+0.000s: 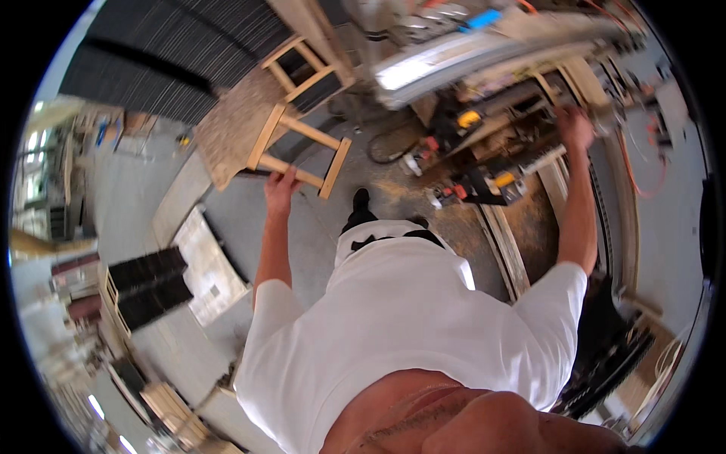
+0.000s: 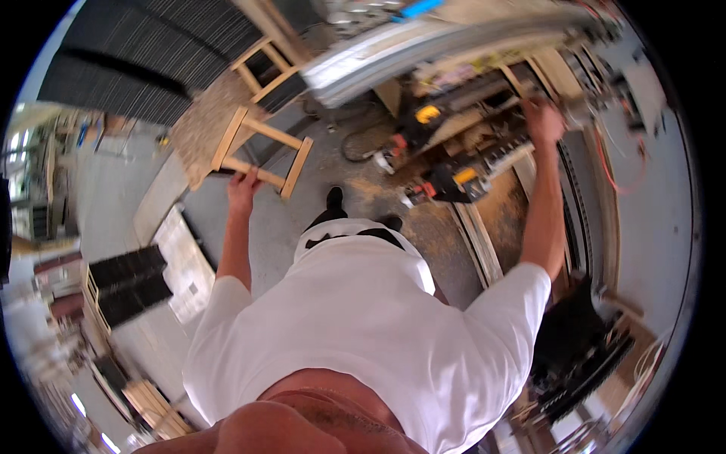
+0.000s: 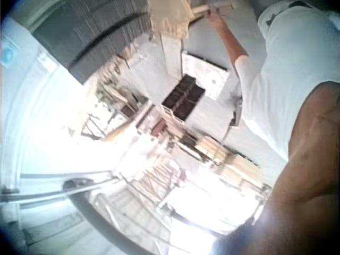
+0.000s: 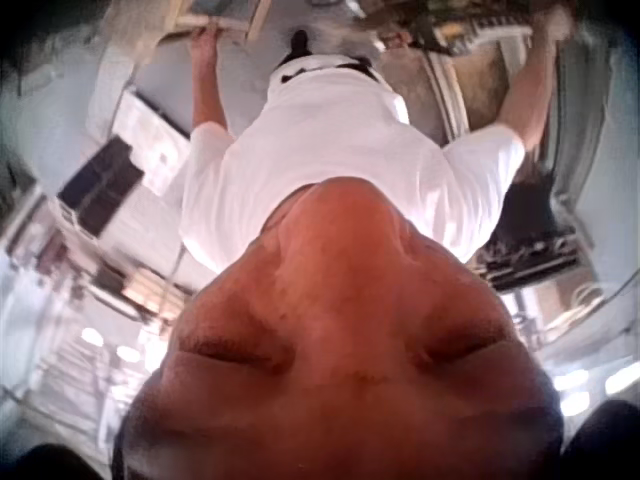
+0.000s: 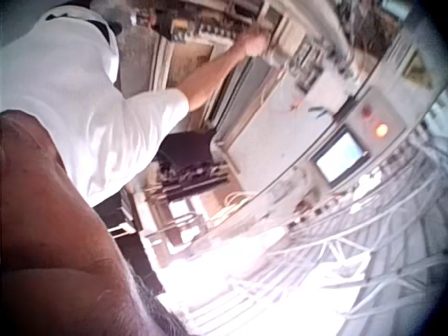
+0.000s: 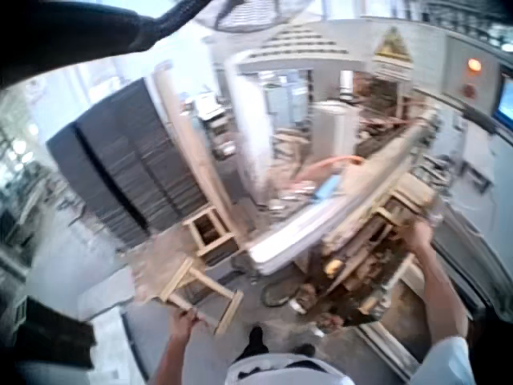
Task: The person repeatedly picks up small wooden frames from a stack, places them onto a machine jig, and then removes them to place them on a nearby surface. The person handles the frames one at a time in a repetitive cycle.
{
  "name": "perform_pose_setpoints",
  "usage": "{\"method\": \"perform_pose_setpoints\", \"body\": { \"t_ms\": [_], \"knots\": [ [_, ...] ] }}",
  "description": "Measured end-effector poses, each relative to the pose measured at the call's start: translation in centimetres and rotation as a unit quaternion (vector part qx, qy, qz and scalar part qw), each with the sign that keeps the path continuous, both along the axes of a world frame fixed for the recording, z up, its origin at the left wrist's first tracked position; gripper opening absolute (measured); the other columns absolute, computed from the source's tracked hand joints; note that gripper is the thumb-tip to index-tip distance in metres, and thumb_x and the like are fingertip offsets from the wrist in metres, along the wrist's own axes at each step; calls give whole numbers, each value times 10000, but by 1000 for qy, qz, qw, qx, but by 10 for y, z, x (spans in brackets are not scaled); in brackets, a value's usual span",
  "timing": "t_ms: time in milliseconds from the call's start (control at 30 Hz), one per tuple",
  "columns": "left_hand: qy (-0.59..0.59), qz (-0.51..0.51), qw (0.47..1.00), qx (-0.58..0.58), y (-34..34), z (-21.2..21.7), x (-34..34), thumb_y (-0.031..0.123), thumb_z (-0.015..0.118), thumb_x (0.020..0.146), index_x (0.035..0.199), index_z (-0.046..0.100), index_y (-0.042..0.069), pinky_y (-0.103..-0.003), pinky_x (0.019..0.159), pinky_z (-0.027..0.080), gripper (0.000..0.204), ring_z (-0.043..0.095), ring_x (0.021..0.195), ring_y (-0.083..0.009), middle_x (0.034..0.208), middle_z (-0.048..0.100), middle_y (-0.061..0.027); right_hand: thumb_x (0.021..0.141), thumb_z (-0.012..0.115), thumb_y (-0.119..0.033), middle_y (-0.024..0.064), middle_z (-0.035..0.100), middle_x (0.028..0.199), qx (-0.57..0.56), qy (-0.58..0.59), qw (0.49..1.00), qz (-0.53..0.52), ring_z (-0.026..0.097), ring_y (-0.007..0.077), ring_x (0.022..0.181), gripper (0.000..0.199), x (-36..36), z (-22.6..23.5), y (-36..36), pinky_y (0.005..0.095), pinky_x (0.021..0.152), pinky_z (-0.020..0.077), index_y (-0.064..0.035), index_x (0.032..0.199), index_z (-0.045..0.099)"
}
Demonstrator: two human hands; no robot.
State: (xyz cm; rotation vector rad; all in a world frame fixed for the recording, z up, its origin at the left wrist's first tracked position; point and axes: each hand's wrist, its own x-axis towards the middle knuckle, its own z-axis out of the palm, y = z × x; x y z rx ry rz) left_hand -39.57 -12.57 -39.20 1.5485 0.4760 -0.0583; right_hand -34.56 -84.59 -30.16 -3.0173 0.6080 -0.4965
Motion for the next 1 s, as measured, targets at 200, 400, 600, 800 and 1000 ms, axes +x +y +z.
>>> {"method": "perform_pose_setpoints", "body": {
  "t_ms": [200,400,600,800,1000],
  "knots": [
    [-5,53,998,-35,95,-24,111,236,689,876,1106,584,1,-295,718,553,345,635,868,-151,976,632,-46,888,682,-242,61,642,850,196,-254,947,20,584,164,762,213,-24,72,131,300,698,474,-39,951,700],
    [26,-39,996,-71,125,-52,271,237,642,914,1163,552,-9,-314,746,566,362,637,921,-190,1033,632,-75,871,695,-121,40,670,890,336,-273,900,39,578,112,802,134,-46,55,266,253,721,476,-8,942,687],
    [101,-69,992,5,108,-94,380,175,626,917,1242,493,-53,-343,763,586,420,641,948,-230,1116,612,-153,854,674,-72,15,656,781,428,-60,900,-57,572,84,718,122,-86,-33,341,245,670,471,5,948,675],
    [85,-64,994,20,94,-111,399,86,617,905,1259,474,-75,-423,835,580,415,625,997,-315,1163,585,-221,846,687,-183,81,703,849,440,-6,885,-153,639,129,786,230,-142,-91,374,281,728,502,-3,990,694],
    [-209,-154,864,431,65,-71,354,168,713,846,1132,599,-39,-311,752,507,371,619,887,-185,974,657,-123,851,661,-155,99,703,913,452,19,858,-244,650,163,818,231,-174,-100,393,305,750,506,1,1021,681]
  ]
}}
